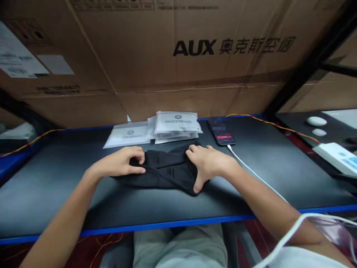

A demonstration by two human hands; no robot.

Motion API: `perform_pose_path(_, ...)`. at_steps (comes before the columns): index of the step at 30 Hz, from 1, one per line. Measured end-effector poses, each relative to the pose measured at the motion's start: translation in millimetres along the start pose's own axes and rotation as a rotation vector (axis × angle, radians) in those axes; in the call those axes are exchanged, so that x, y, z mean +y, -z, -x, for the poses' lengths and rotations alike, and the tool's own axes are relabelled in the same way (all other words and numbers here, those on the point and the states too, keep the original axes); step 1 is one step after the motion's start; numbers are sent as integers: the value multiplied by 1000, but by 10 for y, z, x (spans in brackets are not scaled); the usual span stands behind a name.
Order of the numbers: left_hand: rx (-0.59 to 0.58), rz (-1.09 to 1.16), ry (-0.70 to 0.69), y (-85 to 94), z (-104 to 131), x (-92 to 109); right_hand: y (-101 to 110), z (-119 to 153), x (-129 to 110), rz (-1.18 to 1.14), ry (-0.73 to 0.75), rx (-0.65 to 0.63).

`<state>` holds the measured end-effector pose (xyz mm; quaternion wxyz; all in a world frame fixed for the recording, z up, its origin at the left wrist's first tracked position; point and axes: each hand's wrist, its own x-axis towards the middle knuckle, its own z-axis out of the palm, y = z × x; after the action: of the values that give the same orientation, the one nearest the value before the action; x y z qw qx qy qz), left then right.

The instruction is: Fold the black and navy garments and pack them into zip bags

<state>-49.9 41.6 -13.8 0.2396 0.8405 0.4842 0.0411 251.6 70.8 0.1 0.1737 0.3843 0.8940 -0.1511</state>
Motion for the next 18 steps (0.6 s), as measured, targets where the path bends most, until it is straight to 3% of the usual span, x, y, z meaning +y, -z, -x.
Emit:
perform_pose_path(4, -65, 211, -117, 152, 125, 14, -39, 2, -31, 6, -45, -66)
perform_pose_path(7, -301, 405, -184, 206, 203, 90, -13, -14, -11, -38, -19, -92)
perform_pose_path(11, -556, 477, -151, 107, 186, 193, 68, -39, 48, -118, 3, -91)
perform_pose_path(13, -564, 436, -107, 13, 126, 220, 77, -53, 65, -131, -8, -51)
perform_pose_path(18, -381, 262, -40, -154, 6, 217, -24, -79, 11, -49, -53, -67)
